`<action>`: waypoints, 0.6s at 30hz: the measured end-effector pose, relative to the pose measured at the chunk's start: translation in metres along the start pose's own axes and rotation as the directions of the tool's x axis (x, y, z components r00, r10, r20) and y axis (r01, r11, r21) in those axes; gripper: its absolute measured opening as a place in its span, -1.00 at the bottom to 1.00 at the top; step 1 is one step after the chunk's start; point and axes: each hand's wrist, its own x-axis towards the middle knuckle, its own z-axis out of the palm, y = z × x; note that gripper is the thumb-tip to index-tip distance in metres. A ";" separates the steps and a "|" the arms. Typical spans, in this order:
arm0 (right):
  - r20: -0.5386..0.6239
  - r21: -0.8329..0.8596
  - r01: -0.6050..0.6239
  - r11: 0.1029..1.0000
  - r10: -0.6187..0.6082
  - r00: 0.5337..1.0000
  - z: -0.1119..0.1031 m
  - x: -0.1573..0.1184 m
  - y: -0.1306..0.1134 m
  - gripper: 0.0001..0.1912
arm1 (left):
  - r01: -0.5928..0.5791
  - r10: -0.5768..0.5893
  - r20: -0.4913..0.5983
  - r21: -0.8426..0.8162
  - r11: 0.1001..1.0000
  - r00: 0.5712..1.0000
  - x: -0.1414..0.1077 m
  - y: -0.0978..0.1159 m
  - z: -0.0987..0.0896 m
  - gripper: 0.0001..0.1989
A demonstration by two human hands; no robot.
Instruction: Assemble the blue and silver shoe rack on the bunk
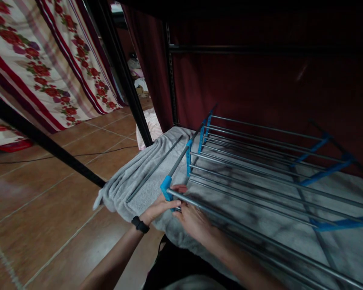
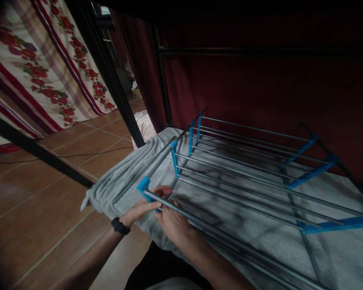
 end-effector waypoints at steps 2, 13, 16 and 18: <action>-0.078 -0.119 0.092 0.989 -0.102 0.992 -0.001 -0.034 0.003 -0.56 | -0.013 0.013 -0.017 -0.004 1.000 1.000 -0.012 -0.003 -0.009 -0.31; -0.290 -0.504 -0.169 0.847 0.018 0.957 0.079 -0.100 0.116 -0.64 | 0.027 0.030 -0.168 0.331 0.943 0.985 -0.044 -0.081 -0.006 -0.77; -0.245 -0.535 -0.160 0.829 0.028 0.969 0.079 -0.088 0.116 -0.66 | 0.001 0.104 -0.198 0.472 0.882 0.975 -0.039 -0.092 -0.002 -0.82; -0.236 -0.521 -0.136 0.842 0.011 0.972 0.078 -0.086 0.113 -0.66 | -0.019 0.144 -0.199 0.522 0.853 0.969 -0.037 -0.094 -0.001 -0.81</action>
